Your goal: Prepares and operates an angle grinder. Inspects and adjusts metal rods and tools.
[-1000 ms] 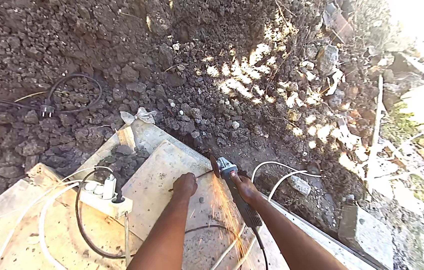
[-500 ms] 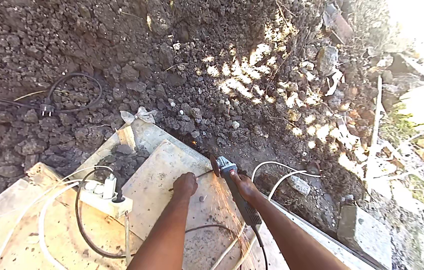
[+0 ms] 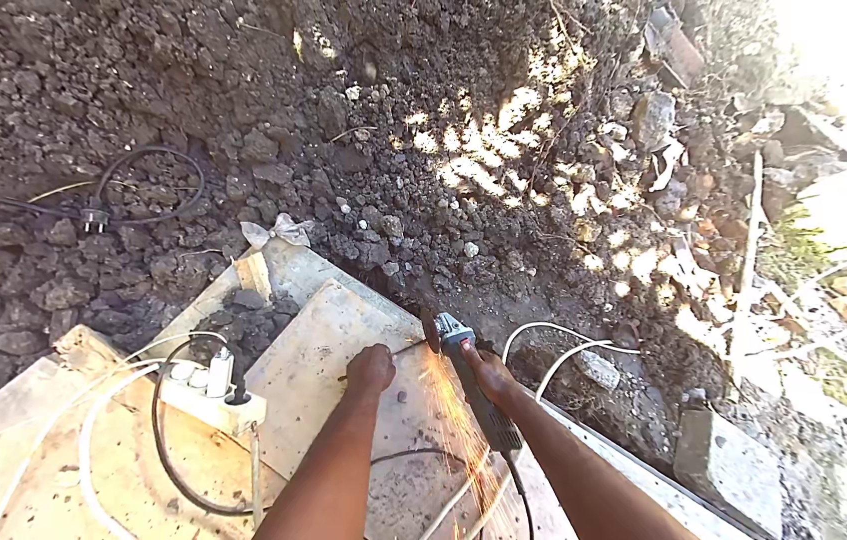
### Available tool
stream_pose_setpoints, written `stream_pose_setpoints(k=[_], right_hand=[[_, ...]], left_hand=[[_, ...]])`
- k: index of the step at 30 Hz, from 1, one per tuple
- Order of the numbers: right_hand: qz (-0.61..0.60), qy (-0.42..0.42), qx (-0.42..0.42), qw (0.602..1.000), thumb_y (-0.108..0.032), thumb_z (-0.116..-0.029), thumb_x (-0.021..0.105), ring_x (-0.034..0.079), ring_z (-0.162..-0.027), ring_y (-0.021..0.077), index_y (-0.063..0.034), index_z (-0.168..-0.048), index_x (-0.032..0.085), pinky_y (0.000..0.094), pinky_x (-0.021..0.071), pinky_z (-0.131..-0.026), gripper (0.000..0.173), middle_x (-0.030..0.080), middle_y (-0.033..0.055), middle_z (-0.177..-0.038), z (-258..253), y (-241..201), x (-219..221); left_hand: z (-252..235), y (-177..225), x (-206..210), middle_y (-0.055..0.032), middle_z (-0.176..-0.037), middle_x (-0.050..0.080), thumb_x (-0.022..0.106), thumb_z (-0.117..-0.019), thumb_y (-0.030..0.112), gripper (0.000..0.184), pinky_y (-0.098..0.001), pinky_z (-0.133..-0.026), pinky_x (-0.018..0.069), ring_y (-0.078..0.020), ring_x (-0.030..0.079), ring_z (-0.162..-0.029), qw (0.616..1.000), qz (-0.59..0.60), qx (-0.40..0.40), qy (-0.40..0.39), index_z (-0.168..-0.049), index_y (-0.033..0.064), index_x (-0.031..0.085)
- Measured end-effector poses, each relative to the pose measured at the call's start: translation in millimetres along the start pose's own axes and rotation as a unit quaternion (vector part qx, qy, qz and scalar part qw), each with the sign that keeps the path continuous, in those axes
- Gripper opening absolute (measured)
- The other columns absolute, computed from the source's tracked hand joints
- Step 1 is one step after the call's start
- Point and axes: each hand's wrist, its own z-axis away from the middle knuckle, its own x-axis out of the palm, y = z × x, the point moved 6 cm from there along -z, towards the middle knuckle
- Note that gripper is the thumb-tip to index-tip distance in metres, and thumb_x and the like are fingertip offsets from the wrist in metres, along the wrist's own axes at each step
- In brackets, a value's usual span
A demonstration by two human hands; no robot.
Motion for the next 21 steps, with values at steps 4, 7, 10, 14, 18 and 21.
stream_pose_setpoints(k=[4, 7, 10, 14, 18, 21], right_hand=[[-0.011, -0.002, -0.008, 1.000, -0.073, -0.1005, 0.035, 0.072, -0.080, 0.0308, -0.0081, -0.122, 0.065, 0.0518, 0.0609, -0.074, 0.074, 0.070, 0.0187, -0.097, 0, 2, 0], [-0.009, -0.007, -0.005, 1.000, -0.072, -0.1009, 0.035, 0.072, -0.079, 0.0306, -0.0085, -0.122, 0.065, 0.0514, 0.0610, -0.074, 0.073, 0.070, 0.0182, -0.097, 1, 2, 0], [-0.049, -0.015, -0.004, 0.999, -0.073, -0.1000, 0.037, 0.072, -0.076, 0.0310, -0.0065, -0.118, 0.065, 0.0504, 0.0620, -0.070, 0.074, 0.071, 0.0182, -0.093, -1, 0, -4], [-0.156, -0.024, -0.003, 0.987, -0.072, -0.1012, 0.035, 0.071, -0.070, 0.0320, -0.0058, -0.123, 0.061, 0.0495, 0.0618, -0.065, 0.074, 0.069, 0.0199, -0.090, 13, -13, -16], [-0.218, -0.046, -0.012, 0.975, -0.069, -0.1034, 0.030, 0.071, -0.069, 0.0312, -0.0058, -0.128, 0.059, 0.0464, 0.0620, -0.064, 0.074, 0.069, 0.0199, -0.089, 32, -26, -31], [-0.270, -0.072, -0.010, 0.960, -0.070, -0.1038, 0.013, 0.071, -0.072, 0.0303, -0.0086, -0.134, 0.054, 0.0438, 0.0606, -0.066, 0.079, 0.070, 0.0194, -0.090, 50, -34, -41]], left_hand=[[0, 0, 0, -0.0127, -0.118, 0.071, 0.050, -0.1039, 0.035, 0.032, -0.0562, -0.091, 0.0545, -0.0318, 0.067, -0.114, 1.000, -0.003, 0.005, -0.003, -0.116, 0.0145, 0.070], [0, 1, 0, -0.0124, -0.120, 0.071, 0.049, -0.1040, 0.036, 0.033, -0.0559, -0.092, 0.0545, -0.0314, 0.067, -0.115, 1.000, -0.006, 0.004, -0.005, -0.118, 0.0153, 0.070], [0, 1, -2, -0.0120, -0.119, 0.071, 0.048, -0.1045, 0.036, 0.033, -0.0556, -0.091, 0.0547, -0.0306, 0.067, -0.115, 1.000, -0.007, 0.007, 0.000, -0.118, 0.0153, 0.070], [0, 0, 1, -0.0125, -0.119, 0.071, 0.048, -0.1048, 0.036, 0.033, -0.0556, -0.091, 0.0545, -0.0309, 0.067, -0.114, 1.000, -0.004, 0.009, 0.003, -0.118, 0.0149, 0.070], [-3, 0, 0, -0.0127, -0.122, 0.070, 0.046, -0.1060, 0.038, 0.036, -0.0551, -0.094, 0.0540, -0.0310, 0.066, -0.117, 1.000, -0.005, 0.008, -0.001, -0.120, 0.0145, 0.069], [-6, 0, 1, -0.0147, -0.122, 0.070, 0.044, -0.1073, 0.039, 0.039, -0.0565, -0.096, 0.0524, -0.0327, 0.065, -0.118, 1.000, 0.000, 0.023, -0.014, -0.121, 0.0121, 0.069]])
